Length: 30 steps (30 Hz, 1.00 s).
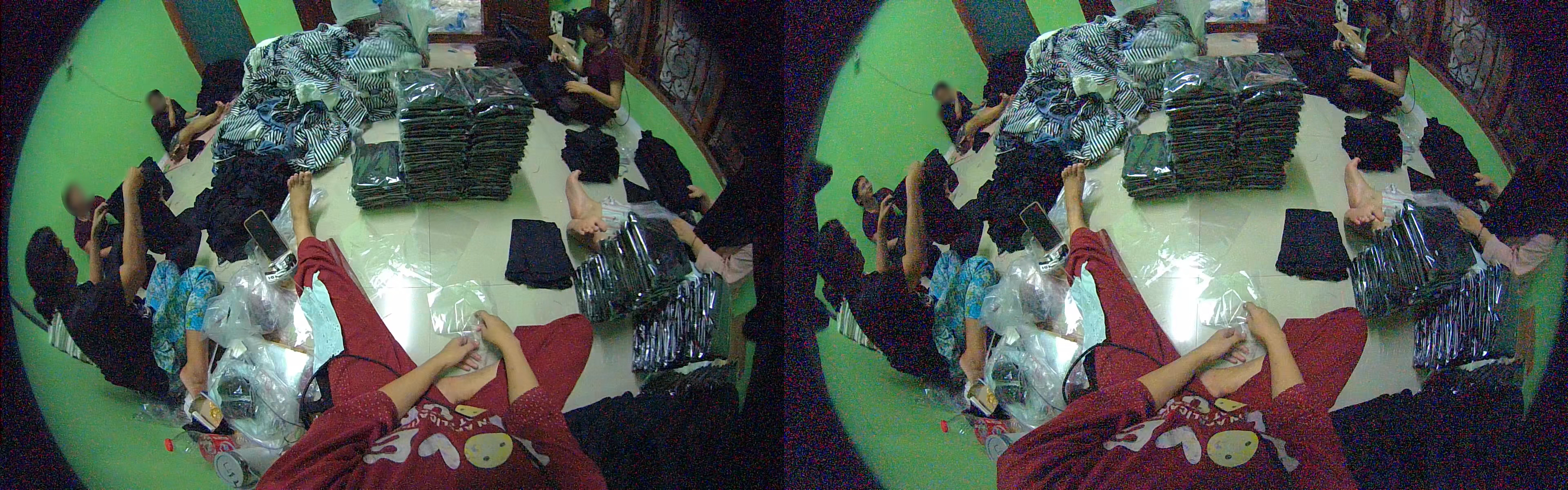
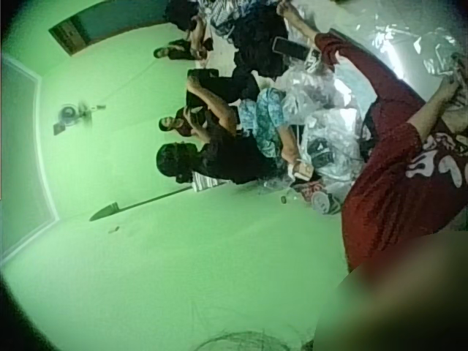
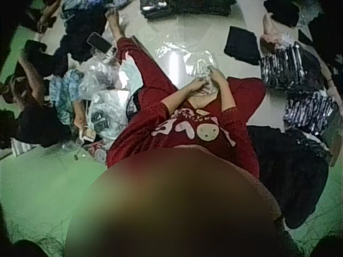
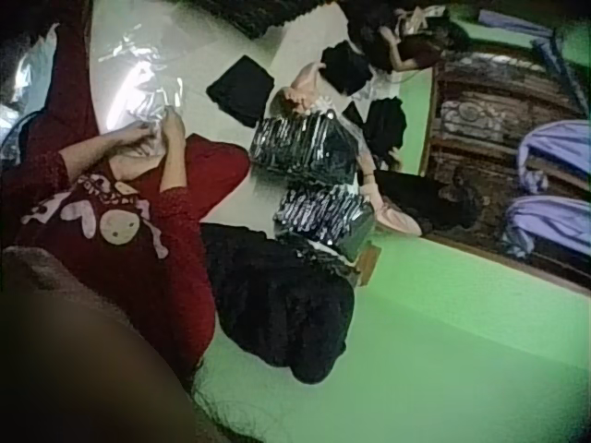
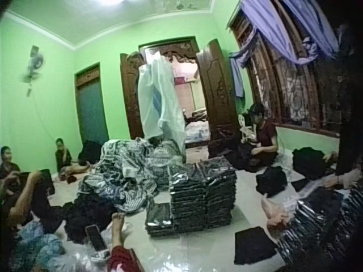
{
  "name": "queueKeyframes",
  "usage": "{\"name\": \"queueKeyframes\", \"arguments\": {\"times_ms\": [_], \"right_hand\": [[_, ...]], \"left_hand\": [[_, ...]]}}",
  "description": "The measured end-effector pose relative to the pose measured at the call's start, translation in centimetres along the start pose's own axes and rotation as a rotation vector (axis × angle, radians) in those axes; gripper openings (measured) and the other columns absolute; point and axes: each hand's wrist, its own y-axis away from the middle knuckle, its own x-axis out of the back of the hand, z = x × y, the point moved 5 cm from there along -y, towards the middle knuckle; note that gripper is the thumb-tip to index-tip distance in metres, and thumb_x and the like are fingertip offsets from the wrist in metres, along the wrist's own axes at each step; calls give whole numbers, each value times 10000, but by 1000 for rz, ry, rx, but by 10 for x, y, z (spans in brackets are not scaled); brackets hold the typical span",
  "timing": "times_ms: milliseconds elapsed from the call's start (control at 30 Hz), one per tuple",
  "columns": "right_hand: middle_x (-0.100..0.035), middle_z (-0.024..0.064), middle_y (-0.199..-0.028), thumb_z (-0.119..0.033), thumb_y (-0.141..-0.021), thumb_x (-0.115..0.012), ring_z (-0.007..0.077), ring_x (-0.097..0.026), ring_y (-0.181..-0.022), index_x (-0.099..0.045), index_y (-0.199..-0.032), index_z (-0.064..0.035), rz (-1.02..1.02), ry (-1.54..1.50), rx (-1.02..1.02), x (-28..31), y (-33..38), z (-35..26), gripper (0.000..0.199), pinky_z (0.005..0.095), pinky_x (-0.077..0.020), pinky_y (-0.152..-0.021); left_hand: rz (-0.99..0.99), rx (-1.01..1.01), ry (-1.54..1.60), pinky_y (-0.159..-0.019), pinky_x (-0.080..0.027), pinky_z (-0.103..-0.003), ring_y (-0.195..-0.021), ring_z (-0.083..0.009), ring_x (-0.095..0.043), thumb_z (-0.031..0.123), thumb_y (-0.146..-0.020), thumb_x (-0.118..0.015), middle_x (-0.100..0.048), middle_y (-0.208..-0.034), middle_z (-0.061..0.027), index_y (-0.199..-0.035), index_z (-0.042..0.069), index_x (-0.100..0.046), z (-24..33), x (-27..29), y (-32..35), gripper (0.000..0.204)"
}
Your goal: The person sits on the floor and repeatedly folds dark garments, places them into clear plastic bags, and stacks the packaged items. Other people in the room perform similar packaging tasks.
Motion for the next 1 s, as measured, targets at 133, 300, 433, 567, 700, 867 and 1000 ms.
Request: {"name": "queueKeyframes", "arguments": {"times_ms": [133, 300, 433, 567, 700, 867, 1000], "right_hand": [[-565, 242, -958, -125, -810, -421, 384, -552, -895, -487, -1101, -68, 15, -33, 2, 2, 1, -2, 304, 445, -441, -755], [-568, 241, -943, -122, -810, -425, 386, -553, -883, -490, -1072, -55, -5, -30, -29, 4, 2, -4, 278, 450, -439, -739], [-568, 240, -943, -122, -806, -432, 388, -553, -876, -488, -1073, -50, 10, -20, -14, 6, 3, -6, 281, 449, -440, -731], [-566, 241, -950, -118, -800, -439, 390, -549, -882, -484, -1084, -48, 28, -43, 12, 4, 3, -4, 296, 447, -438, -741], [-563, 242, -959, -116, -798, -434, 388, -544, -897, -479, -1102, -47, -3, -33, 1, -2, -1, 3, 315, 449, -430, -761], [-565, 241, -954, -123, -802, -431, 384, -547, -894, -478, -1106, -49, 27, -43, 49, -1, 0, 1, 316, 451, -428, -764], [-570, 235, -942, -137, -809, -430, 381, -552, -882, -481, -1083, -50, 2, -31, -5, 0, 1, 1, 293, 454, -431, -755]], "left_hand": [[6, 26, 4, -498, -510, -293, -595, -184, -613, 312, -868, -454, -605, -870, -109, -1057, 53, -447, -4, 2, -3, 321], [-2, 15, 3, -505, -510, -294, -604, -185, -614, 321, -867, -454, -600, -869, -106, -1048, 58, -446, -4, 1, -4, 319], [-5, 27, 4, -514, -511, -294, -611, -183, -614, 327, -866, -457, -597, -868, -100, -1043, 62, -443, -3, 1, -2, 319], [-8, 24, 12, -517, -507, -286, -611, -178, -612, 316, -865, -454, -597, -868, -96, -1051, 64, -452, -2, 0, 0, 314], [-11, 35, -13, -535, -510, -289, -650, -200, -621, 308, -887, -423, -599, -907, -109, -1081, 36, -430, 1, -1, 1, 334], [-16, 30, -25, -542, -513, -294, -681, -215, -627, 316, -895, -416, -600, -923, -114, -1093, 23, -417, 3, -2, 3, 354], [-20, 18, -16, -544, -512, -290, -681, -218, -627, 324, -893, -420, -601, -922, -114, -1089, 23, -423, 3, -1, 4, 359]]}}
